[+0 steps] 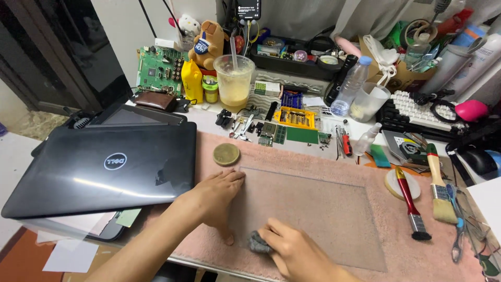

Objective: The person cleans a rectangular surface on a desk using a small round sponge and a grey cloth. They rub the surface with the sponge, then switch to the cloth to wipe the area.

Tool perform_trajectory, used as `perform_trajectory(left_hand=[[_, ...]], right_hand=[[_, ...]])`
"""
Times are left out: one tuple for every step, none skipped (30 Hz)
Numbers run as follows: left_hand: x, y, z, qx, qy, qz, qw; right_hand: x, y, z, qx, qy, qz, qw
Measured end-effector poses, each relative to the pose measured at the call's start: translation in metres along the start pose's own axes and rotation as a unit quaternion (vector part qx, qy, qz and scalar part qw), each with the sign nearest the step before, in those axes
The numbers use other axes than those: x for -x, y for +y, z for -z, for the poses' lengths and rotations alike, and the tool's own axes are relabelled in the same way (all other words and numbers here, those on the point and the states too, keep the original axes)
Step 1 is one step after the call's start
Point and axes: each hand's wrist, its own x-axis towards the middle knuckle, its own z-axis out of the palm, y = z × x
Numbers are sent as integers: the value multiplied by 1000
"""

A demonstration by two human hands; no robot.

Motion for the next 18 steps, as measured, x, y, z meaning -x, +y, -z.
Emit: perform_trajectory(left_hand=[[1,1,1,5,1,0,1000],[1,1,1,6,0,0,1000],[0,0,0,8,-3,1,1000],[-1,-1,-1,10,-5,3,1000],[-1,2,1,11,-7,3,1000],[0,4,3,7,-22,14,1000],[1,5,5,3,-37,24,999],[-2,1,-1,3,-39,25,999],[-6,-2,-8,1,-14,10,1000],[-10,-6,-13,-2,12,-6,1000],[-8,-5,-11,-2,12,-6,1000],[-5,-4,-8,6,12,-4,1000],[-3,-3,-6,14,13,-1,1000],[-2,-5,-6,14,13,-1,1000],[-1,-7,-6,21,25,-12,999],[0,-8,-7,29,36,-24,999],[6,-7,-2,30,35,-24,999],[11,-5,3,79,61,-31,995]], right_hand=[[5,-2,0,-7,5,23,1000],[6,2,-1,-9,3,22,1000],[6,7,-2,0,2,8,1000],[5,11,-4,10,1,-7,1000],[-2,18,0,8,0,-8,1000],[-11,24,2,13,22,-16,1000],[-20,31,5,18,44,-25,999],[-31,44,9,16,43,-25,999],[-43,56,12,43,63,-38,996],[-54,70,17,71,83,-52,993],[-64,82,18,71,84,-52,993],[-75,94,21,68,87,-89,990],[-85,106,23,65,91,-125,986],[-91,111,25,65,91,-125,986],[-97,116,28,88,109,-103,985],[-102,120,29,110,125,-82,983],[-102,120,29,108,124,-83,983],[-102,120,29,106,129,-83,983]])
